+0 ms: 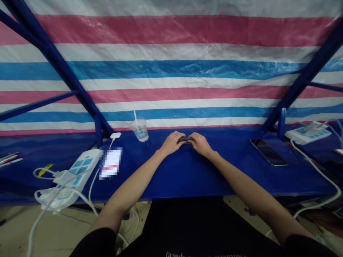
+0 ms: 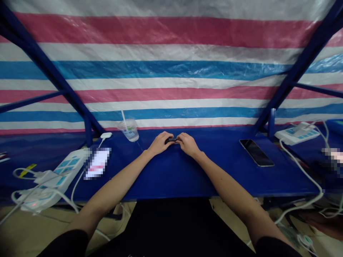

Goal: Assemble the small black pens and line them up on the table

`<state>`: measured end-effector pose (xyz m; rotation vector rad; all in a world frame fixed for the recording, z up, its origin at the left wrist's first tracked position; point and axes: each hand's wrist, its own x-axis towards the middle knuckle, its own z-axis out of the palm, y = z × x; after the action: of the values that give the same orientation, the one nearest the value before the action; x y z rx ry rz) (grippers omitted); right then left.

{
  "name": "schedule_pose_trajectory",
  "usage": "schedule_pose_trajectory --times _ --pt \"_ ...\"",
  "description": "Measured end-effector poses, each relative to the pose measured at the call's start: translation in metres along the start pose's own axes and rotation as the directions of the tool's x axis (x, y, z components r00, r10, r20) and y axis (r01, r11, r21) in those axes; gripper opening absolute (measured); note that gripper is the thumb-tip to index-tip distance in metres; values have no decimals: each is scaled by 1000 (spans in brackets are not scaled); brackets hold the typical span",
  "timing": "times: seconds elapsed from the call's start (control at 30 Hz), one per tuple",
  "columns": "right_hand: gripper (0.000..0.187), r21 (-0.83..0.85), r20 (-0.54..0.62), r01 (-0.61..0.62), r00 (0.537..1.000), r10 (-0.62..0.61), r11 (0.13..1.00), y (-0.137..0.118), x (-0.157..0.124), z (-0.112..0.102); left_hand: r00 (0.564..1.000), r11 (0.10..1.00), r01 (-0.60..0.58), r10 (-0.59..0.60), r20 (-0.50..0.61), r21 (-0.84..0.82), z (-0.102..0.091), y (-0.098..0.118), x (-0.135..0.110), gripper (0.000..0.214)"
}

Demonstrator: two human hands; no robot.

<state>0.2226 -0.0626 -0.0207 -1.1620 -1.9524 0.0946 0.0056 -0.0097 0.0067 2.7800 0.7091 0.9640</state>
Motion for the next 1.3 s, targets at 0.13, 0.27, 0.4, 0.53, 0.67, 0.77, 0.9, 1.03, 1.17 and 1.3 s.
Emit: schedule_pose_trajectory --times 0.13,0.27,0.4,0.53,0.67,0.77,0.9,1.03,1.17,1.3 --pt "9 -21 -22 -7 1000 7 1000 -2 -1 -1 999 1000 28 -29 41 1 -1 0 1 27" --pt "10 -43 -6 -9 1000 8 999 -2 -1 -3 1000 1000 -6 6 28 -18 -2 -2 3 29" --pt "19 -101 57 -12 998 18 995 -1 -1 -4 1000 999 -17 16 -21 -52 -3 -2 2 19" --pt "16 -88 23 -17 1000 19 996 -1 -1 -5 1000 999 3 -5 -29 -45 -2 1 2 27" --pt "11 -63 -29 11 999 -13 998 -2 -1 -5 1000 1000 -2 3 25 -21 -2 0 3 26" --pt "8 -97 -27 -8 1000 5 995 -2 -1 -5 1000 1000 -17 17 -3 -22 -2 -3 4 24" --pt "15 -154 46 -60 997 68 986 -2 0 -4 997 997 -50 47 -57 -52 -1 -5 2 12" --pt "17 -127 56 -39 997 47 991 -5 1 -5 998 998 -37 35 -50 -46 -1 -4 1 18" --pt "8 -99 -3 -6 1000 6 995 -8 0 -7 1000 999 -10 9 -24 -42 -1 -3 1 27" --pt "7 -142 -22 2 1000 -6 990 -8 0 -7 999 999 -29 29 -16 -44 -1 -5 2 27"
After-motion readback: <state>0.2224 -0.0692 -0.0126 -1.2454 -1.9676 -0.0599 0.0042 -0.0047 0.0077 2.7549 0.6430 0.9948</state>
